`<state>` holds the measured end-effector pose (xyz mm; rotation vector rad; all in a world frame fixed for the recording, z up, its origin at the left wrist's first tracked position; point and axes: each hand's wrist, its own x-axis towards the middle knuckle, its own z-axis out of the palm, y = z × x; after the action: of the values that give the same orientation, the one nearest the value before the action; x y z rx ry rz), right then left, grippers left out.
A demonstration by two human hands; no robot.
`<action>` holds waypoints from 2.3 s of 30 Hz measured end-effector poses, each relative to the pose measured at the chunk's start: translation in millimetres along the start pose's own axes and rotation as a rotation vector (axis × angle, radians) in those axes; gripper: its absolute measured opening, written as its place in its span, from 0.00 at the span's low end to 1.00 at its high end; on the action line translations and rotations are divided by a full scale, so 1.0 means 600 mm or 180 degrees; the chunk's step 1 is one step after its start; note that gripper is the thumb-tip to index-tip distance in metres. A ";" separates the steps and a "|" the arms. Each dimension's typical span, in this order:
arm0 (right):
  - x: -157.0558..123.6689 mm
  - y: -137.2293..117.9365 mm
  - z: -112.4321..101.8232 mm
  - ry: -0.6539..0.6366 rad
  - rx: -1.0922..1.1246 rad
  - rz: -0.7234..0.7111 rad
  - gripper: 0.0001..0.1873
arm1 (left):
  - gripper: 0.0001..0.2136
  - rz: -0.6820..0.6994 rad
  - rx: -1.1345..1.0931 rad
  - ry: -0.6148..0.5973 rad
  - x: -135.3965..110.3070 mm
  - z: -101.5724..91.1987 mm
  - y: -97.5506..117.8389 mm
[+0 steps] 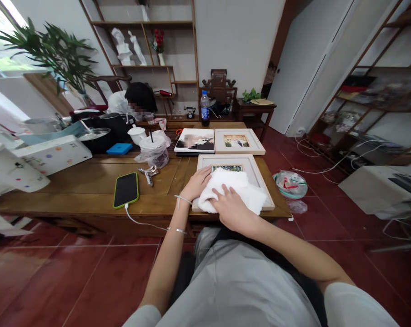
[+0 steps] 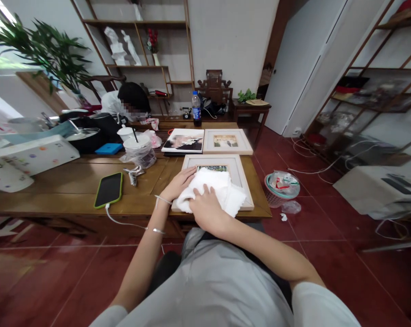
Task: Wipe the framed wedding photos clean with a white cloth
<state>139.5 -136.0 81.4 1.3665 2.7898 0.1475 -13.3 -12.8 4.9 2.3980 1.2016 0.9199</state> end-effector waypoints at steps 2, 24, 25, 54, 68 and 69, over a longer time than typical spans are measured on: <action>-0.014 0.026 -0.005 -0.0026 -0.0003 -0.0038 0.23 | 0.21 0.0053 0.0100 -0.0040 -0.001 -0.001 0.001; 0.033 0.264 0.000 0.1425 0.0729 0.0747 0.35 | 0.21 0.0032 0.0222 -0.0057 -0.003 -0.002 0.011; 0.061 0.257 -0.009 0.1524 0.0594 0.0711 0.36 | 0.22 0.0038 0.0219 -0.0054 -0.003 -0.003 0.011; 0.013 0.348 -0.021 0.1443 -0.0765 0.1259 0.26 | 0.20 0.0010 0.0080 0.0006 -0.002 0.003 0.006; 0.044 0.244 0.015 0.0048 -0.0356 0.0445 0.30 | 0.20 -0.0010 0.0107 -0.0007 -0.002 0.000 0.008; 0.033 0.233 0.011 -0.0003 -0.0354 0.0391 0.31 | 0.20 -0.0013 0.0118 -0.0007 -0.002 0.000 0.007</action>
<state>237.7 -35.0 89.0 1.5095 2.6520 0.3000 -10.8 -16.2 6.7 2.4237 1.2328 0.9014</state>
